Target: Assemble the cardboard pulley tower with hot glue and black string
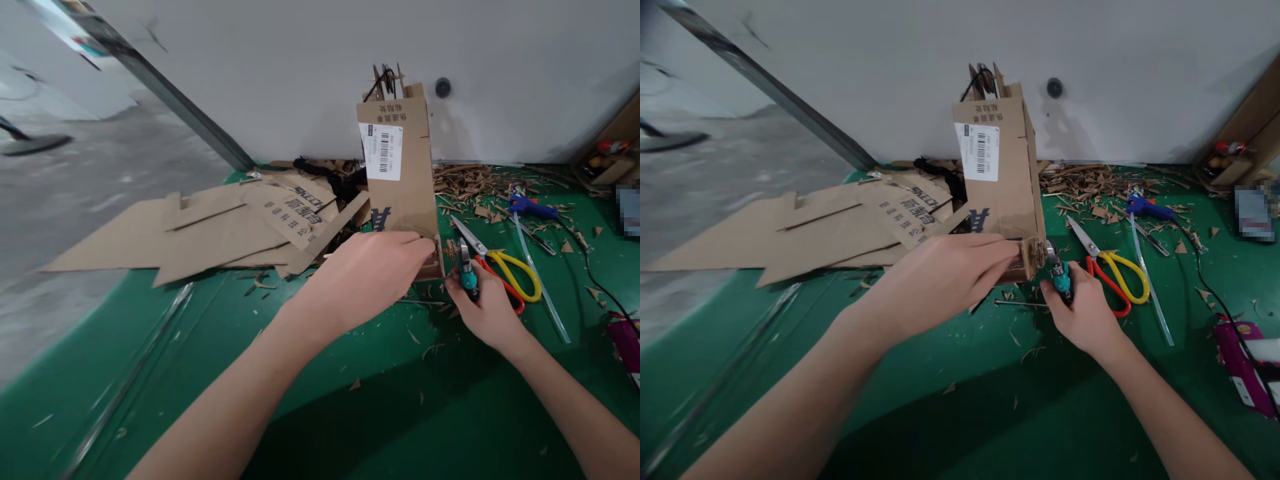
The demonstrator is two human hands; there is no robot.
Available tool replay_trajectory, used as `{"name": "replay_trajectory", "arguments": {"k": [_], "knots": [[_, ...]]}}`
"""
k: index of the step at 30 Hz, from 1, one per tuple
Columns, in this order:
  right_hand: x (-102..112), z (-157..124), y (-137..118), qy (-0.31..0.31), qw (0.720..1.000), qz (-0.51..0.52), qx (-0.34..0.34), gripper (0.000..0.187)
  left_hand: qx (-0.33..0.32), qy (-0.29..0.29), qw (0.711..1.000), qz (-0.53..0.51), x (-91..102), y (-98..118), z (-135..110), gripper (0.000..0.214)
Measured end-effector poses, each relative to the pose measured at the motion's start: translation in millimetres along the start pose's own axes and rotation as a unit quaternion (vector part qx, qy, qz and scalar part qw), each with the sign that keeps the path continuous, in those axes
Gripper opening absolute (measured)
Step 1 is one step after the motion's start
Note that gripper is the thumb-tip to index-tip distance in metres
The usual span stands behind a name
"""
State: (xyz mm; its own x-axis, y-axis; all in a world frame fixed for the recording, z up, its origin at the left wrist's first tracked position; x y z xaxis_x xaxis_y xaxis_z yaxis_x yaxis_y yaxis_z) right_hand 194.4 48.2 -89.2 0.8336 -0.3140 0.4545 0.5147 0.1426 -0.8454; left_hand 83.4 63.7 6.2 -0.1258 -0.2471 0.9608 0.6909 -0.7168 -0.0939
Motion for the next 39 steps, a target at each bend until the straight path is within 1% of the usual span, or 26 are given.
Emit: {"name": "replay_trajectory", "arguments": {"k": [3,5,8,11,14,16,17,19,20,22,24,26,28,30,32,34,36,37,39], "knots": [[5,-1,1,0.029,1.000,-0.008,-0.007,0.026,-0.003,0.009,1.000,-0.006,0.5,1,1,0.022],[10,-2,3,0.058,0.998,0.003,-0.020,0.027,0.005,0.017,1.000,-0.015,1.4,-2,1,0.025],[17,-3,10,0.100,0.993,0.053,-0.042,0.025,0.044,0.045,0.997,-0.045,6.5,-17,1,0.031],[24,0,16,0.124,0.983,0.124,-0.059,0.026,0.090,0.083,0.989,-0.078,14.4,-36,1,0.032],[38,8,17,0.144,0.978,0.141,-0.054,0.032,0.135,0.111,0.980,-0.099,20.7,-51,-1,0.033],[53,16,14,0.159,0.983,0.092,-0.032,0.037,0.158,0.130,0.974,-0.101,24.4,-56,-2,0.034],[61,20,14,0.170,0.984,0.043,-0.020,0.040,0.167,0.138,0.971,-0.097,25.9,-57,-3,0.035],[72,28,15,0.180,0.979,-0.098,-0.006,0.045,0.174,0.152,0.969,-0.086,27.5,-58,-3,0.034],[74,32,16,0.171,0.972,-0.163,0.004,0.049,0.173,0.156,0.969,-0.080,27.7,-58,-3,0.033],[68,38,16,0.131,0.953,-0.270,0.037,0.051,0.169,0.161,0.970,-0.070,26.6,-58,-2,0.032],[56,46,16,0.088,0.933,-0.344,0.060,0.051,0.165,0.160,0.971,-0.062,24.4,-59,-2,0.033],[47,59,19,0.061,0.916,-0.393,0.052,0.053,0.162,0.155,0.973,-0.061,21.4,-60,-1,0.033],[40,79,21,0.050,0.903,-0.425,0.038,0.058,0.161,0.152,0.973,-0.069,19.3,-60,-1,0.032],[36,102,23,0.053,0.899,-0.435,0.030,0.061,0.158,0.153,0.972,-0.079,18.2,-59,-1,0.032],[35,122,29,0.070,0.900,-0.430,0.017,0.063,0.153,0.153,0.973,-0.086,17.2,-57,0,0.031],[29,134,30,0.087,0.902,-0.421,0.042,0.063,0.146,0.147,0.974,-0.091,15.3,-54,0,0.031],[22,133,24,0.101,0.904,-0.405,0.091,0.064,0.140,0.138,0.975,-0.098,12.6,-51,1,0.031],[19,129,19,0.110,0.906,-0.392,0.113,0.064,0.141,0.134,0.976,-0.102,11.3,-51,1,0.031],[14,113,10,0.100,0.922,-0.349,0.134,0.059,0.146,0.127,0.975,-0.108,9.0,-51,1,0.031]]}}
Point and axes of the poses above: each hand's wrist, its own z-axis towards the middle knuckle, its own x-axis out of the back of the hand, y = z × x, the point moved 10 cm from there along z, towards the middle knuckle, and after that the axes turned 14 degrees about y, right-handed, at the moved point
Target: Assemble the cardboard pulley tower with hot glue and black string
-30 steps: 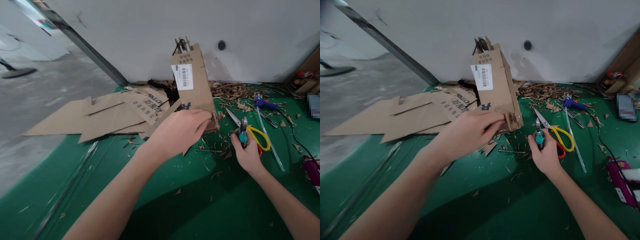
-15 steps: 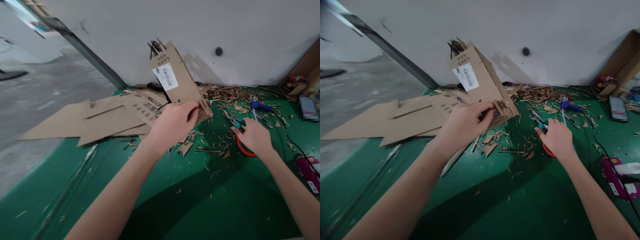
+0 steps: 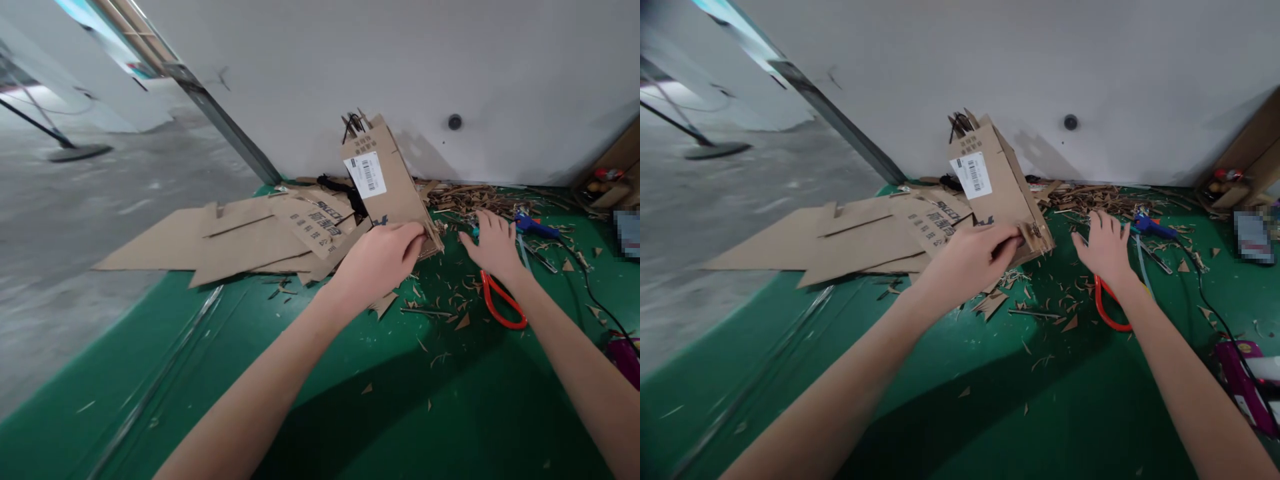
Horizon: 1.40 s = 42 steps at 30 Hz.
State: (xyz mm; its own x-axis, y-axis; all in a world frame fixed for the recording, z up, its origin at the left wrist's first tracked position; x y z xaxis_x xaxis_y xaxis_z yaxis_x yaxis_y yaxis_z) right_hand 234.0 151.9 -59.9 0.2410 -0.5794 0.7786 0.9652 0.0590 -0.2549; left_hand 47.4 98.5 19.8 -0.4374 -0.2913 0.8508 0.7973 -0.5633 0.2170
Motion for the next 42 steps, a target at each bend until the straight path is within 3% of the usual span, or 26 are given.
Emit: {"name": "replay_trajectory", "arguments": {"k": [2,5,7,10,15,18,21,23,27,28,29,30,31,33,35,36,38,42], "knots": [[4,-17,-15,-0.053,0.997,0.062,0.006,0.046,0.006,-0.002,1.000,-0.001,-0.9,-1,0,0.031],[6,-52,-42,-0.215,0.961,0.172,0.005,0.027,0.000,0.005,1.000,0.000,-0.5,0,0,0.031],[14,-67,-57,-0.264,0.930,0.254,-0.033,0.034,-0.005,0.012,1.000,0.004,-0.5,2,0,0.031],[28,-69,-67,-0.234,0.910,0.328,-0.095,0.044,-0.004,0.008,1.000,0.011,-3.4,3,0,0.030],[40,-54,-73,-0.115,0.907,0.391,-0.110,0.026,0.009,-0.007,1.000,0.008,-8.1,5,-2,0.029],[45,-51,-80,-0.092,0.920,0.378,-0.053,0.028,0.019,0.000,1.000,-0.004,-5.9,3,-1,0.029],[46,-65,-111,-0.187,0.910,0.361,0.080,0.025,0.024,0.028,0.999,-0.008,0.6,-1,1,0.027],[48,-89,-138,-0.299,0.871,0.349,0.175,0.027,0.031,0.050,0.998,-0.003,5.4,-5,2,0.026],[67,-151,-173,-0.519,0.744,0.302,0.292,0.019,0.044,0.072,0.996,0.001,9.8,-13,5,0.026],[73,-164,-177,-0.558,0.713,0.289,0.311,0.019,0.046,0.075,0.996,0.000,10.1,-14,6,0.026],[77,-170,-179,-0.572,0.701,0.278,0.323,0.019,0.048,0.077,0.996,-0.001,10.3,-15,6,0.026],[78,-172,-179,-0.571,0.703,0.264,0.331,0.018,0.050,0.080,0.996,-0.001,10.4,-16,6,0.025],[75,-167,-176,-0.551,0.725,0.245,0.332,0.018,0.052,0.082,0.995,-0.002,10.6,-16,6,0.025],[61,-139,-162,-0.463,0.816,0.192,0.289,0.021,0.058,0.087,0.995,-0.002,10.6,-17,5,0.024],[49,-99,-136,-0.337,0.912,0.152,0.179,0.030,0.064,0.086,0.994,0.000,9.8,-16,4,0.024],[45,-84,-123,-0.289,0.935,0.170,0.114,0.033,0.068,0.084,0.994,0.002,9.3,-15,4,0.024],[37,-70,-106,-0.245,0.932,0.267,0.006,0.034,0.076,0.076,0.994,0.002,7.8,-11,2,0.024],[21,-71,-103,-0.236,0.869,0.425,-0.091,0.024,0.081,0.047,0.995,-0.020,2.1,1,-2,0.024]]}}
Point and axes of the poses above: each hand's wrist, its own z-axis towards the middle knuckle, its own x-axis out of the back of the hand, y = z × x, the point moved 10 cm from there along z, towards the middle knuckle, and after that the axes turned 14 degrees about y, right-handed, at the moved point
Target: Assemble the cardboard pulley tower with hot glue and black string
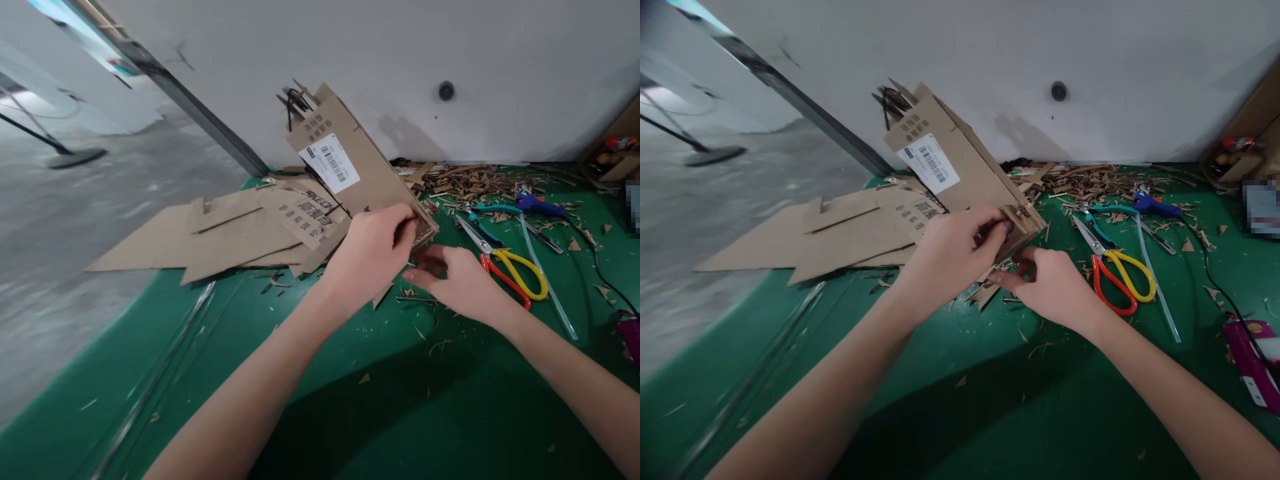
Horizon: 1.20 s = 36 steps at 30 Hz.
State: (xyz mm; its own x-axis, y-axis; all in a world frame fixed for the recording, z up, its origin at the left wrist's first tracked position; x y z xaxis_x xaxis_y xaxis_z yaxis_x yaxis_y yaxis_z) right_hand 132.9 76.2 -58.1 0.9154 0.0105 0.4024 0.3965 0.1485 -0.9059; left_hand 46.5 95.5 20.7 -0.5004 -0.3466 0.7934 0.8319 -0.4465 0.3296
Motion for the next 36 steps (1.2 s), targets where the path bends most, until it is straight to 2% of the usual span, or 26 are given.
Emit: {"name": "replay_trajectory", "arguments": {"k": [3,6,8,10,12,14,15,16,17,18,19,21,23,24,26,28,31,36], "knots": [[-12,-2,11,-0.007,0.990,0.131,-0.051,0.018,-0.003,-0.011,1.000,-0.012,-2.8,7,-4,0.024],[-25,-8,18,-0.034,0.974,0.200,-0.099,0.017,-0.005,-0.010,1.000,-0.011,-3.3,8,-4,0.024],[-39,-18,5,-0.116,0.968,0.207,-0.083,0.013,-0.011,-0.001,1.000,-0.001,-1.4,4,-2,0.024],[-53,-39,-20,-0.241,0.950,0.197,-0.026,0.010,-0.015,0.017,1.000,0.011,3.3,-2,2,0.024],[-60,-64,-44,-0.352,0.918,0.179,0.025,0.009,-0.013,0.034,0.999,0.015,8.1,-11,7,0.024],[-65,-90,-60,-0.467,0.867,0.159,0.063,0.010,-0.005,0.042,0.999,0.008,11.1,-20,11,0.024],[-66,-101,-62,-0.517,0.842,0.138,0.073,0.011,0.000,0.045,0.999,0.002,12.0,-24,13,0.024],[-67,-106,-58,-0.543,0.829,0.107,0.075,0.011,0.004,0.048,0.999,-0.002,12.8,-27,14,0.024],[-67,-104,-51,-0.544,0.833,0.066,0.074,0.011,0.008,0.051,0.999,-0.006,13.3,-29,15,0.024],[-66,-94,-40,-0.514,0.855,0.020,0.068,0.011,0.011,0.053,0.998,-0.009,13.7,-30,15,0.023],[-63,-78,-28,-0.454,0.889,-0.026,0.059,0.012,0.014,0.056,0.998,-0.010,14.1,-30,15,0.023],[-46,-41,-9,-0.285,0.954,-0.081,0.032,0.017,0.016,0.057,0.998,-0.012,14.2,-29,15,0.023],[-27,-18,4,-0.139,0.988,-0.072,-0.002,0.022,0.018,0.052,0.998,-0.011,13.6,-26,14,0.024],[-23,-13,10,-0.099,0.993,-0.055,-0.021,0.028,0.019,0.047,0.999,-0.010,12.8,-25,13,0.024],[-19,-8,17,-0.055,0.997,-0.020,-0.053,0.042,0.020,0.039,0.999,-0.008,11.3,-22,12,0.025],[-17,-7,18,-0.024,0.998,0.002,-0.065,0.049,0.020,0.031,0.999,-0.007,9.7,-19,10,0.025],[-14,-7,11,0.011,0.998,0.022,-0.058,0.040,0.011,0.015,1.000,-0.016,5.7,-11,6,0.024],[-15,-7,5,0.032,0.996,0.078,-0.020,0.025,-0.003,-0.024,0.999,-0.033,-2.8,3,-2,0.025]]}}
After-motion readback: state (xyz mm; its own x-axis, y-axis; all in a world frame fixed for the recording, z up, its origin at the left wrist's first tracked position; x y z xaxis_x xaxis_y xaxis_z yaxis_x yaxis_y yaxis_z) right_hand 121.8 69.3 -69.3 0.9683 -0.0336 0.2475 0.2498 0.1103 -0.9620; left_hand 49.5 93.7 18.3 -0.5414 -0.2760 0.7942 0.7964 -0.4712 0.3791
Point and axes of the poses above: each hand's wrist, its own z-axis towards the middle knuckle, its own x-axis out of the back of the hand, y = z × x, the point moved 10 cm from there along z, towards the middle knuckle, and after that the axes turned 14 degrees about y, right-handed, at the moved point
